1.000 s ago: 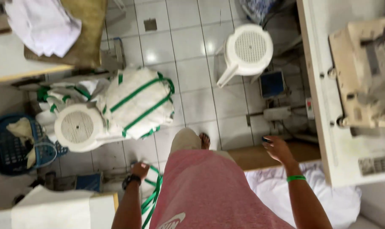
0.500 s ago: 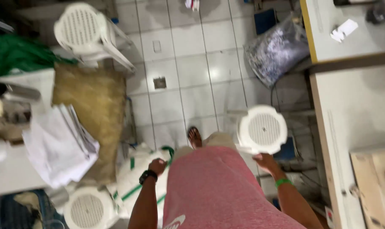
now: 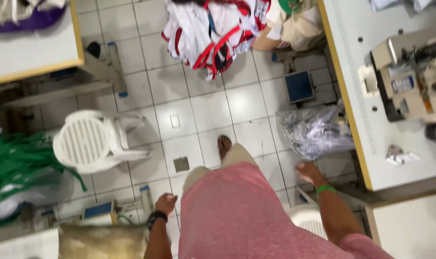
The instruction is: A person cuts a fabric pattern, uses a calculator to determine measurements, writes notes, and then marks a new piece of fabric using a ruler and chalk.
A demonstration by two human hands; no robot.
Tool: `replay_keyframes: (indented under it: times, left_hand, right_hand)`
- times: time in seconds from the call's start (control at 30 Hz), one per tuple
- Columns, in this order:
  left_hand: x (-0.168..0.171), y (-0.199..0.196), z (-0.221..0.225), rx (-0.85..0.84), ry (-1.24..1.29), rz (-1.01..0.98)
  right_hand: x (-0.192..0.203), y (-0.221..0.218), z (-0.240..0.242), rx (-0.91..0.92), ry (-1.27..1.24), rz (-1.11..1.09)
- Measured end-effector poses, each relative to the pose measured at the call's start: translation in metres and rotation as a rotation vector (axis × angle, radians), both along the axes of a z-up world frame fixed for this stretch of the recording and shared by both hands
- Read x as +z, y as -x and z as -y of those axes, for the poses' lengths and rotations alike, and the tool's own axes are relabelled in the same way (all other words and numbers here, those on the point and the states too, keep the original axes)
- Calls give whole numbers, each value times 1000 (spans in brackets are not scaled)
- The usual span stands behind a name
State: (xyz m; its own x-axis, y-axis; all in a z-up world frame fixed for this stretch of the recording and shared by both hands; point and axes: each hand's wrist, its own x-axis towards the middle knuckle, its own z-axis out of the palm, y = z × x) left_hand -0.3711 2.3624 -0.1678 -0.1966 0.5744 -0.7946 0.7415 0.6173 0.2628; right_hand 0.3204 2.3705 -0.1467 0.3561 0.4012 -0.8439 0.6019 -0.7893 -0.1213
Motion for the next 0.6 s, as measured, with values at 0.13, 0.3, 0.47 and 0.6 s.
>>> replay_keyframes:
  times: [0.13, 0.3, 0.47, 0.6]
  left_hand:
    - [43, 3, -86, 147, 116, -4]
    - [7, 52, -241, 59, 121, -36]
    - [1, 92, -455, 24, -218, 60]
    - [61, 72, -677, 25, -431, 343]
  right_hand:
    - [62, 0, -238, 170, -267, 99]
    - [103, 62, -468, 233, -569, 7]
    - [1, 158, -558, 185, -428, -63]
    - [134, 308, -637, 399, -5, -169]
